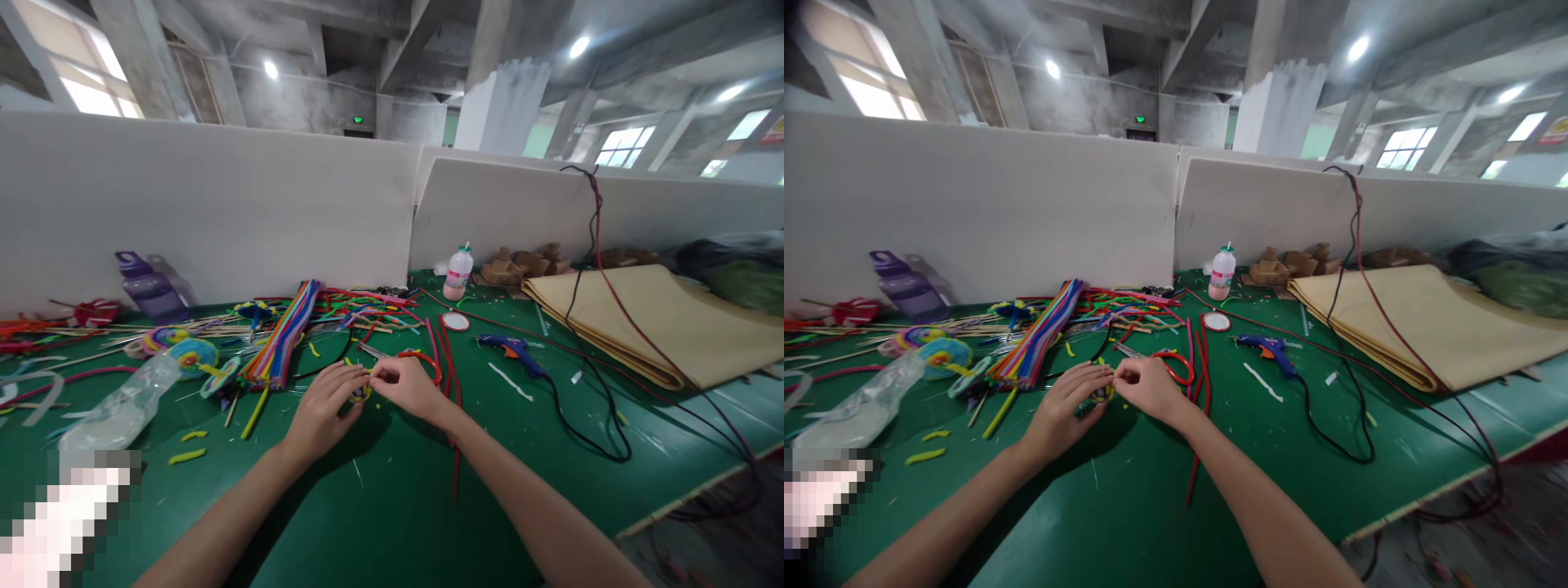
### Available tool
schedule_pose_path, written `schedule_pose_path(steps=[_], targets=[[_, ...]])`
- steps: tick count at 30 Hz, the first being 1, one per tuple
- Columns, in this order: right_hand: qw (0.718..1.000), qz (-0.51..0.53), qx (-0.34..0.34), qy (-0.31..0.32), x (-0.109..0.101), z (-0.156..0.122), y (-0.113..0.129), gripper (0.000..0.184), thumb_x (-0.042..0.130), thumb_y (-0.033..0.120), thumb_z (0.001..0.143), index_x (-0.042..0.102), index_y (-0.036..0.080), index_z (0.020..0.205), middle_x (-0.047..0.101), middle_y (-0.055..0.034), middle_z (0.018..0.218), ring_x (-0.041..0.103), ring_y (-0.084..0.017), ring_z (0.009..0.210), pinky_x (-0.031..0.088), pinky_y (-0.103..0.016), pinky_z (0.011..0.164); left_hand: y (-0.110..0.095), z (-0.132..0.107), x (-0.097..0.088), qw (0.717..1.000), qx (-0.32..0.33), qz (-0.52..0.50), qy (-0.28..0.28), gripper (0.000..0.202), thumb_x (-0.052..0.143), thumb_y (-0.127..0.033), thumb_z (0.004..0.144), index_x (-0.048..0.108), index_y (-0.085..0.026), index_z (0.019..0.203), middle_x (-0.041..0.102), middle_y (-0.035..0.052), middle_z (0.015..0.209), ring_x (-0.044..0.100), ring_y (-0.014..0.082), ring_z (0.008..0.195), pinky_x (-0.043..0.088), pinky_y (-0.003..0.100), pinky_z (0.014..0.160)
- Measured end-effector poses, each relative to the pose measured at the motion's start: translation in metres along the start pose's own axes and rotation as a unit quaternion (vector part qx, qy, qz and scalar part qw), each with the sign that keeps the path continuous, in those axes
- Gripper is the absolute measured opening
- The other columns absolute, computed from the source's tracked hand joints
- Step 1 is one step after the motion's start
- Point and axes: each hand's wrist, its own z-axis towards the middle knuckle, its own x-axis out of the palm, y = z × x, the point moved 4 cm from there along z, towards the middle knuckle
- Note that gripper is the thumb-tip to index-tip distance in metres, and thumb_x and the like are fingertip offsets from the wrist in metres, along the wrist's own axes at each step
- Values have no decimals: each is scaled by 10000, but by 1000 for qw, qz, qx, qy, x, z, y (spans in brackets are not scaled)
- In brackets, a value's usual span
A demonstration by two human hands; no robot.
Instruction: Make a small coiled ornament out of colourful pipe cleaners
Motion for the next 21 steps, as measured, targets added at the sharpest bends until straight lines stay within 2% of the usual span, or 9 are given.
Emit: schedule_pose_path(steps=[5, 8, 14, 18, 21], targets=[[998, -46, -33, -16, -3, 0, 2, 128, 495, 187, 761, 597, 157, 690, 496, 31, 569, 423, -81, 531, 321, -189, 516, -1, 3, -5, 999, -33, -19, -36, 388, 545, -118, 770, 557, -237, 1139, 575, 92, 1119, 501, 226, 1100, 426, 418, 925], [994, -101, -43, -23, -6, -1, 5, 122, 509, 197, 771, 606, 171, 703, 491, 30, 563, 421, -87, 532, 303, -197, 520, 0, 4, -7, 997, -65, -43, -23, 382, 530, -148, 784, 553, -243, 1154, 568, 92, 1082, 527, 222, 1039, 452, 399, 878], [989, -119, -82, -10, -9, -2, 11, 112, 523, 211, 795, 629, 183, 773, 598, -3, 681, 493, -107, 606, 336, -208, 568, 5, 1, -7, 989, -108, -103, -24, 350, 529, -190, 795, 559, -219, 1142, 622, 86, 1068, 547, 228, 1023, 441, 403, 895], [988, -108, -110, -6, -9, -3, 12, 121, 508, 198, 812, 627, 185, 806, 645, -32, 795, 564, -136, 731, 396, -227, 678, 8, 2, -5, 977, -148, -154, -5, 275, 519, -244, 807, 608, -205, 1064, 650, 89, 1045, 568, 234, 999, 448, 401, 881], [983, -116, -144, -13, -9, -4, 13, 128, 496, 187, 816, 623, 185, 815, 652, -51, 823, 581, -157, 796, 413, -252, 747, 11, 5, -3, 957, -196, -209, 35, 267, 518, -300, 811, 640, -202, 1027, 662, 84, 1042, 583, 239, 980, 450, 400, 874]])
